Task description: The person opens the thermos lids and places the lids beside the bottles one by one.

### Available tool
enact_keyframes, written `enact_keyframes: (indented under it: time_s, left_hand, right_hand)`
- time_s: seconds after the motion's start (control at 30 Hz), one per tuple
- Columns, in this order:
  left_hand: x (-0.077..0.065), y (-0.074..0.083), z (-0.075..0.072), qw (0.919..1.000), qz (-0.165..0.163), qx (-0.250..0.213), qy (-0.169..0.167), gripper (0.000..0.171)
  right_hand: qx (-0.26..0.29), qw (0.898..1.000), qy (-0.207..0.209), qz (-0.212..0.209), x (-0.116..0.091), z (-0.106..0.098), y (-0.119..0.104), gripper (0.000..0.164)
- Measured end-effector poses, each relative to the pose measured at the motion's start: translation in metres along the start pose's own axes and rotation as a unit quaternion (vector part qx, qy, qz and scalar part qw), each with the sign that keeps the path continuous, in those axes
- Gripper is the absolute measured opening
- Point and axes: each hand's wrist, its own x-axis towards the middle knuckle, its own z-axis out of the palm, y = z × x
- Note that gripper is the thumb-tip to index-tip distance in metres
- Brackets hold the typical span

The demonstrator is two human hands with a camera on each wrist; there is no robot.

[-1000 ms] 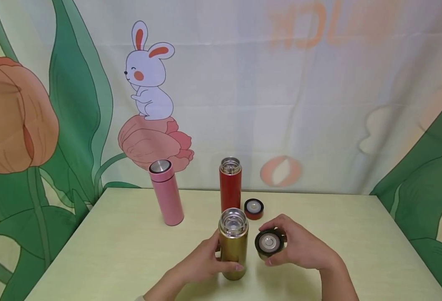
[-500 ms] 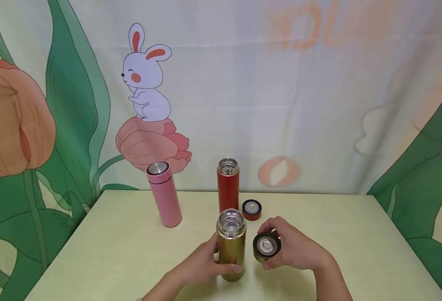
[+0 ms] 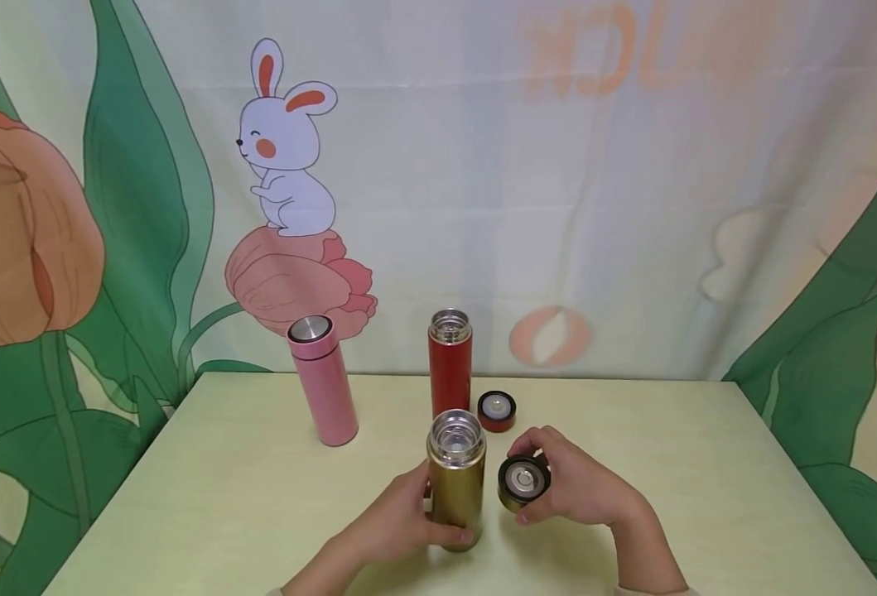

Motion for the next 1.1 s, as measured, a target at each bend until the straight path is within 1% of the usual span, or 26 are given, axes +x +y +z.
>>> enact_keyframes:
  time_s: [0.17, 0.37, 0.6, 0.77, 0.87, 0.93, 1.1]
  left_hand:
    - [0.000, -0.001, -0.001, 0.9999, 0.007, 0.007, 0.010, 0.086]
    - [0.003, -0.006, -0.007, 0.9995, 0.003, 0.005, 0.032, 0.080]
    - [0.015, -0.014, -0.012, 0.9983, -0.008, 0.007, 0.058, 0.077]
    - [0.024, -0.017, -0.017, 0.9975, -0.018, 0.003, 0.067, 0.084]
    - [0.030, -0.017, -0.019, 0.9971, -0.017, 0.002, 0.074, 0.086]
    - [0.034, -0.018, -0.019, 0.9968, -0.011, 0.004, 0.079, 0.085]
    - [0.040, -0.017, -0.018, 0.9963, -0.006, -0.005, 0.085, 0.085]
  right_hand:
    - [0.011, 1.000, 0.004, 0.009, 0.004, 0.003, 0.006, 0.069]
    - [0.010, 0.999, 0.021, 0.031, 0.010, 0.010, 0.014, 0.071]
    - [-0.009, 0.997, 0.065, 0.037, 0.019, 0.019, 0.027, 0.068]
    - [-0.033, 0.994, 0.096, 0.046, 0.029, 0.026, 0.038, 0.067]
    - [-0.044, 0.991, 0.108, 0.059, 0.035, 0.029, 0.042, 0.067]
    - [-0.048, 0.990, 0.115, 0.065, 0.038, 0.031, 0.043, 0.068]
    - [-0.038, 0.987, 0.131, 0.088, 0.045, 0.036, 0.044, 0.070]
